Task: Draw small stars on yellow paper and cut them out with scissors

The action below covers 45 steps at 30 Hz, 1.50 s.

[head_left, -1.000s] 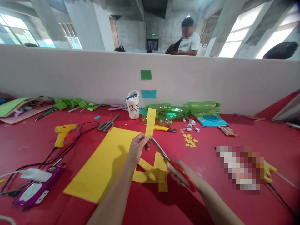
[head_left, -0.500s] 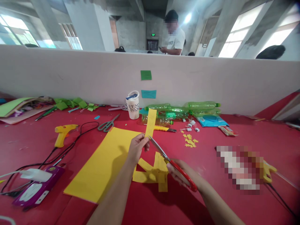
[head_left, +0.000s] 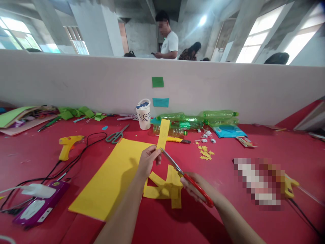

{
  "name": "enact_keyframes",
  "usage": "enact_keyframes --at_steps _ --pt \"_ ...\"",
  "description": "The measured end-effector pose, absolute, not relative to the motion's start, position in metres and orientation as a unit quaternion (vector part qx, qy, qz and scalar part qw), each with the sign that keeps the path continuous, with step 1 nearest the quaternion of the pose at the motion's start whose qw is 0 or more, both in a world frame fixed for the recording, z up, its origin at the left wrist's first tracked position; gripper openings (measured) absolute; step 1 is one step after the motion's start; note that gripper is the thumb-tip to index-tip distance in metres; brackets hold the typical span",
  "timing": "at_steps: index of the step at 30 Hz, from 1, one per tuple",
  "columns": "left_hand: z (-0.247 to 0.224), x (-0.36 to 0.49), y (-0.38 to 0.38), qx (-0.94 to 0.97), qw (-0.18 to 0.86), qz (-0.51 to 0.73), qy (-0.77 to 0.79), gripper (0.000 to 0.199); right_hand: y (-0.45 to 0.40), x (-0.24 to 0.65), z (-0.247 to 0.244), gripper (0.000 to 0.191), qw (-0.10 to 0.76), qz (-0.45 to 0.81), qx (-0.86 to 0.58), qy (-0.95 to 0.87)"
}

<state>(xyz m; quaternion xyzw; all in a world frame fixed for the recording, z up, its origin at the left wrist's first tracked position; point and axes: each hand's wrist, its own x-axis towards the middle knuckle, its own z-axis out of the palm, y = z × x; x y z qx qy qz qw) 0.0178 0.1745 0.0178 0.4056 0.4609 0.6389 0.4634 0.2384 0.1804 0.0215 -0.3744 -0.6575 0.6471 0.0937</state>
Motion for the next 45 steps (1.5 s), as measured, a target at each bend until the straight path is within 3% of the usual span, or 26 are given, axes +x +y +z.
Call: enact_keyframes --at_steps 45 --pt "0.021 0.032 0.170 0.445 0.385 0.651 0.480 0.027 0.175 0.232 0.008 0.044 0.126 0.683 -0.350 -0.629"
